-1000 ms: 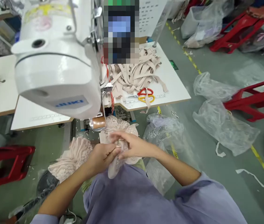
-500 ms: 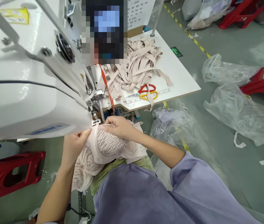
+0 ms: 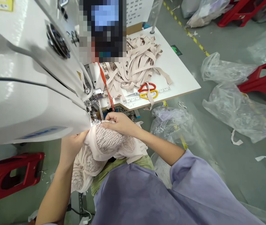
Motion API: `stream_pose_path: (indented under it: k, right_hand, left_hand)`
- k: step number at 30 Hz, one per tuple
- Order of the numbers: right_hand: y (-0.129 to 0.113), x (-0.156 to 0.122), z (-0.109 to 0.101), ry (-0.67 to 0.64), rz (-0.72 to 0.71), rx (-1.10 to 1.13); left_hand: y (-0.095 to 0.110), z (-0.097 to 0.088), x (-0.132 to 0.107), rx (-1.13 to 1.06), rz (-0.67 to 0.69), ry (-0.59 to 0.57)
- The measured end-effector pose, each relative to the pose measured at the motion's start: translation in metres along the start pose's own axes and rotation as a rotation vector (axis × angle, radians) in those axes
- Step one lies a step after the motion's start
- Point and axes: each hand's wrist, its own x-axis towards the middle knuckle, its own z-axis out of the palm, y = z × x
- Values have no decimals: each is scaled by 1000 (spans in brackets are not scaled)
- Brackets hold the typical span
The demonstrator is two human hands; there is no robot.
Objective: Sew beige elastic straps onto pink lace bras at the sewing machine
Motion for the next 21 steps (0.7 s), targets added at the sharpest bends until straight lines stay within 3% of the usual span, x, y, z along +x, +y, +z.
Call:
stream_pose_path:
  k: [3,6,9,12,17,21]
  right_hand:
    - [33,-8,7,-83,41,159]
    - [71,-21,14,-354,83,321]
    - [96,-38,15,-581,280,425]
    - [106,-56,11,-523,410,525]
    - [102,-80,-4,-282,389,619]
    - [83,-91,-16,-140,359,647]
  left_hand:
    - [1,-5,1,-6,23,-29]
    - [0,-11,3,-4,43,-12]
    - [-3,-13,4,-11,48,-13]
    - [-6,-13,2,-7,11,-14]
    - [-12,-11,-1,18,-70,-54]
    - [-14,-9,-10,48,66,52]
